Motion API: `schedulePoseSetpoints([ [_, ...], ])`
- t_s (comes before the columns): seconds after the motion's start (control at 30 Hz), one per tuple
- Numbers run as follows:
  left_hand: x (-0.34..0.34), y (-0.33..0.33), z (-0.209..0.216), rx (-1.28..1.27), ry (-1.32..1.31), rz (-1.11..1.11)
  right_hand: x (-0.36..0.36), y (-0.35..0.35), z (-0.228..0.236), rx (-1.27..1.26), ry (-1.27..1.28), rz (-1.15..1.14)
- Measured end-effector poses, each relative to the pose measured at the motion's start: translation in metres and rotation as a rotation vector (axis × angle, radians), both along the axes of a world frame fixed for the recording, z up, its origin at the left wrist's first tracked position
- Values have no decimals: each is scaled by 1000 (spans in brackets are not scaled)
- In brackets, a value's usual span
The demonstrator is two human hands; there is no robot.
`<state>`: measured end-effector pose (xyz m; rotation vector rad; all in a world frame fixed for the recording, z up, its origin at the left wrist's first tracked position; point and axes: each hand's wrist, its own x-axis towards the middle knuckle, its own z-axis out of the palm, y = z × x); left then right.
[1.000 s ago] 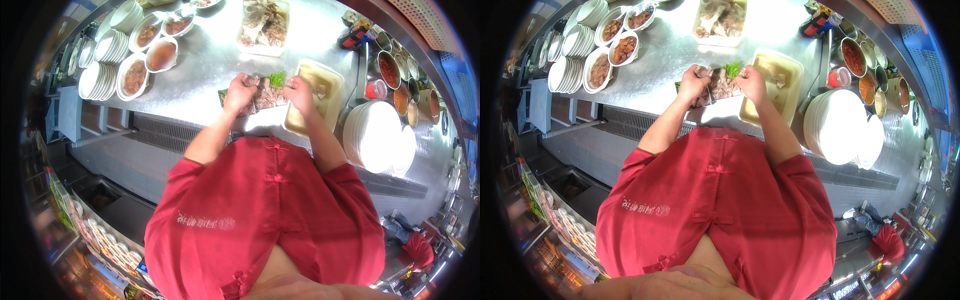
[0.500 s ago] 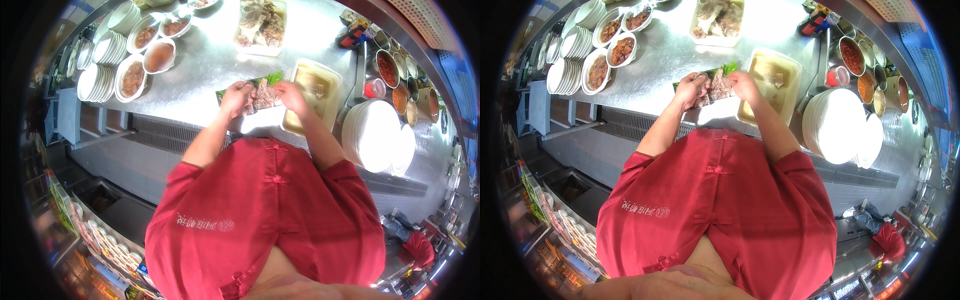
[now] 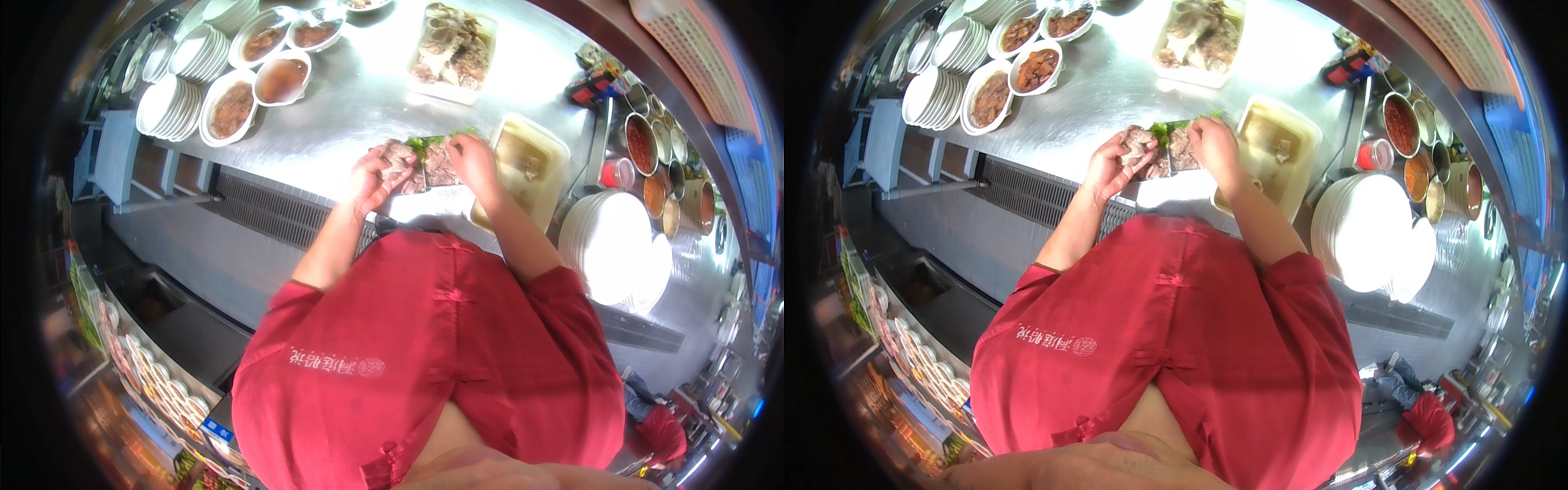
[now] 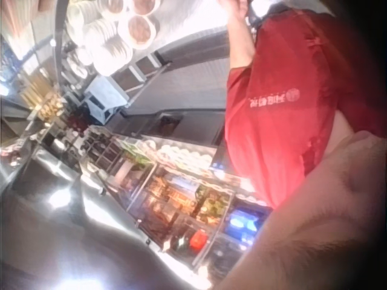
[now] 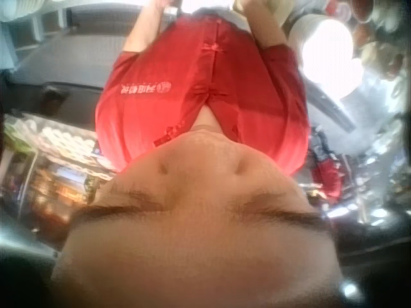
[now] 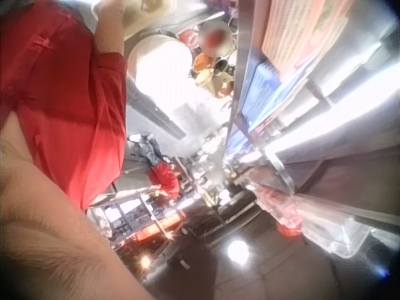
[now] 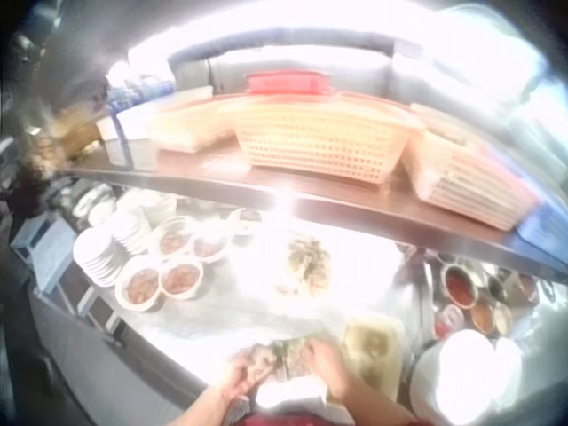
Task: The person places green leaves on a plate, then adds sliced meat on top of the leaves. They continue layering meat and leaves, then move to a refrigerated display to retrieve a packaged item and return to the counter.
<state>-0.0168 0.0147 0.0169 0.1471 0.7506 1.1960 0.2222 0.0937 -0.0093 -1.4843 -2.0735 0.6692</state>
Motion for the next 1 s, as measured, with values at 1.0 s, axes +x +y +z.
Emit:
schedulePoseSetpoints([
  [1.0,-40,6,-6,310,1388,-72,-72,-2,32,-433,401,260],
])
